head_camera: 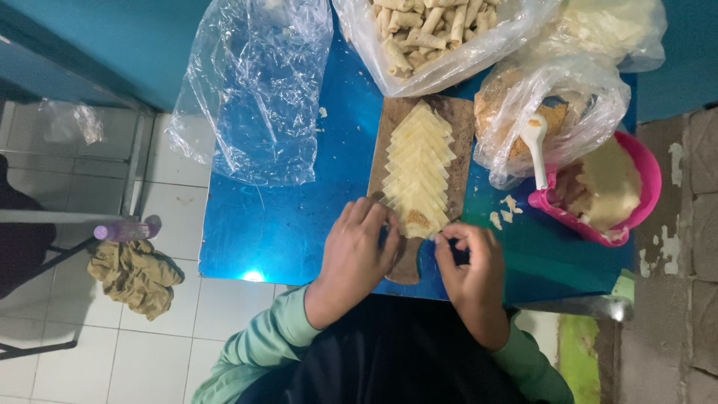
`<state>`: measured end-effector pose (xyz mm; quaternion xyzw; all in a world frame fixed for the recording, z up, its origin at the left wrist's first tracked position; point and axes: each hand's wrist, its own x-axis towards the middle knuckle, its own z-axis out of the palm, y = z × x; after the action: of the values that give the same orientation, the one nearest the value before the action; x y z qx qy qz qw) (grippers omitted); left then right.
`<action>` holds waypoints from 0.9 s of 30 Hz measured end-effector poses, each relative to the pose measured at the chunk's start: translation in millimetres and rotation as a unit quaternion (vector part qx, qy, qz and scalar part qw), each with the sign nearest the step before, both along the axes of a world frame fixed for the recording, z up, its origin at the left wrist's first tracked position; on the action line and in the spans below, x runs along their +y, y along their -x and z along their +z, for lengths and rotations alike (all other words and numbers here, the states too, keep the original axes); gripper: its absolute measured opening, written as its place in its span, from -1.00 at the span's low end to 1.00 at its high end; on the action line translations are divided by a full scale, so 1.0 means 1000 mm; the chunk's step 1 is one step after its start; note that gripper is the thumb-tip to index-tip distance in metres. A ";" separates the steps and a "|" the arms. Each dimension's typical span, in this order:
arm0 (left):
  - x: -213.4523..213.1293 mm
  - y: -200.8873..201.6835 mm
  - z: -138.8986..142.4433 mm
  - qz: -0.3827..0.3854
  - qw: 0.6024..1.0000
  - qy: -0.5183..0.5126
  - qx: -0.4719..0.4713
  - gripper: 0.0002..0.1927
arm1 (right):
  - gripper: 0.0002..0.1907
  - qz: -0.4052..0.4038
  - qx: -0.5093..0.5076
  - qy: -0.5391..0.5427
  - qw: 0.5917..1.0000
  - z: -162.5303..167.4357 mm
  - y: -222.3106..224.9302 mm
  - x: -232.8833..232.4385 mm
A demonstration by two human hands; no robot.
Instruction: The person shapes a flat piece of dough on a small wooden board, folding and pressing its edges by hand to form a patterned piece. They spoon brown sugar from a plastic bag over the dough, then continue folding and pressing the dough piece, working through several pieces one at a time.
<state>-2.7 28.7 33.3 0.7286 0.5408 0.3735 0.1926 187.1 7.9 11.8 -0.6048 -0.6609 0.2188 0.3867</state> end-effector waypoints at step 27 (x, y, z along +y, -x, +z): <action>0.011 -0.020 0.000 -0.049 0.999 0.009 -0.007 -0.77 | -0.68 0.014 0.097 0.016 0.995 -0.015 -0.006 0.000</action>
<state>16.8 40.1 32.9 0.7498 0.5068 0.3637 0.2206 193.6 8.3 -3.5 -0.5772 -0.6251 0.2926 0.4365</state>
